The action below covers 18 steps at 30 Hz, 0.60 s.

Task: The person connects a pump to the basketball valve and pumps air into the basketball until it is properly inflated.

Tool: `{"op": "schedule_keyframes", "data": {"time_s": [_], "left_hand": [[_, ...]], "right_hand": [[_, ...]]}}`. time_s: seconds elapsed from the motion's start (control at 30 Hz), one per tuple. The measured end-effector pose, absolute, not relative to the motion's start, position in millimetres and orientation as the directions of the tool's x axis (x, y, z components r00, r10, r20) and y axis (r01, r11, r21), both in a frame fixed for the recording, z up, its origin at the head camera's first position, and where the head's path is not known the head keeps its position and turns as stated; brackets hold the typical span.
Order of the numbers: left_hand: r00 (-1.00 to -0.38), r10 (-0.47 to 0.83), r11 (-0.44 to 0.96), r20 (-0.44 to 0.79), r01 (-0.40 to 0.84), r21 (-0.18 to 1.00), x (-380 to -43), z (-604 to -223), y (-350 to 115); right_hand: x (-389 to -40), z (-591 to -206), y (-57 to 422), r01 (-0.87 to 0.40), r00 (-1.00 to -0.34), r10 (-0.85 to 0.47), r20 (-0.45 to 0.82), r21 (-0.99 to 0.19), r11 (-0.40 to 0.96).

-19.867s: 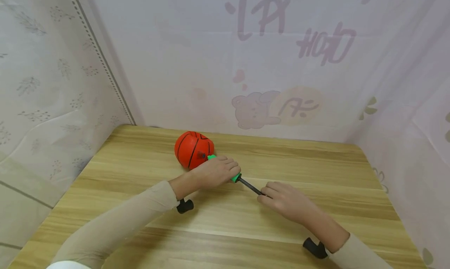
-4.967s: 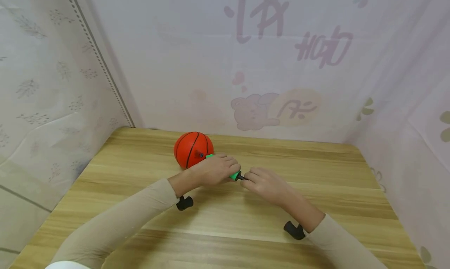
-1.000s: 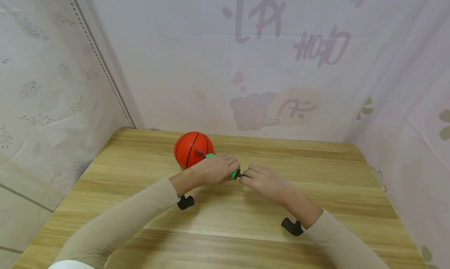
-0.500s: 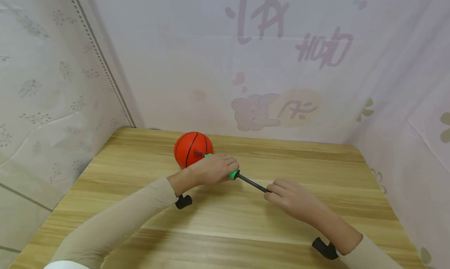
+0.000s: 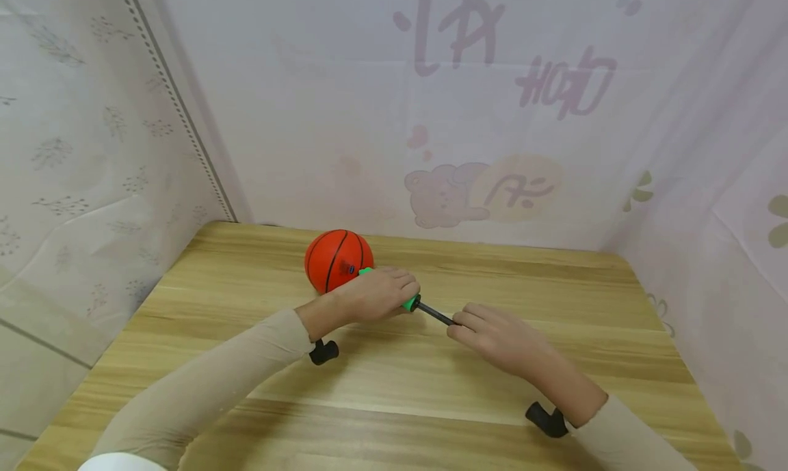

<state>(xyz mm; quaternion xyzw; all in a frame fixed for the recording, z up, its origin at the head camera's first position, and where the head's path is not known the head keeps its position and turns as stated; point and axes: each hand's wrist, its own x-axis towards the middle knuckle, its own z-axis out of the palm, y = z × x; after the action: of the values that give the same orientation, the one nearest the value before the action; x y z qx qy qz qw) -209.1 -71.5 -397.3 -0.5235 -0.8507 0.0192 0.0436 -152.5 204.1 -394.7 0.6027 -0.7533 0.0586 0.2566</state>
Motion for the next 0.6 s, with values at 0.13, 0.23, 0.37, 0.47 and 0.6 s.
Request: {"op": "schedule_keyframes", "data": {"time_s": [0.13, 0.23, 0.37, 0.47, 0.6], "left_hand": [[-0.448, 0.891, 0.453, 0.072, 0.887, -0.088, -209, -398, -70], [-0.441, 0.894, 0.446, 0.078, 0.89, -0.093, -209, -398, -68], [-0.434, 0.898, 0.439, 0.069, 0.892, -0.109, -208, -398, -67], [-0.434, 0.898, 0.44, 0.071, 0.89, -0.119, -207, -399, -67], [-0.426, 0.901, 0.433, 0.081, 0.894, -0.118, -206, -399, -68]], "right_hand": [[-165, -395, 184, -0.943, -0.143, -0.878, 0.457, 0.205, 0.261], [-171, -397, 173, -0.941, -0.151, -0.885, 0.441, 0.211, 0.265], [-175, -400, 168, -0.939, -0.158, -0.89, 0.428, 0.215, 0.27], [-174, -401, 170, -0.94, -0.147, -0.879, 0.454, 0.213, 0.267], [-165, -401, 181, -0.942, -0.123, -0.858, 0.499, 0.214, 0.26]]}}
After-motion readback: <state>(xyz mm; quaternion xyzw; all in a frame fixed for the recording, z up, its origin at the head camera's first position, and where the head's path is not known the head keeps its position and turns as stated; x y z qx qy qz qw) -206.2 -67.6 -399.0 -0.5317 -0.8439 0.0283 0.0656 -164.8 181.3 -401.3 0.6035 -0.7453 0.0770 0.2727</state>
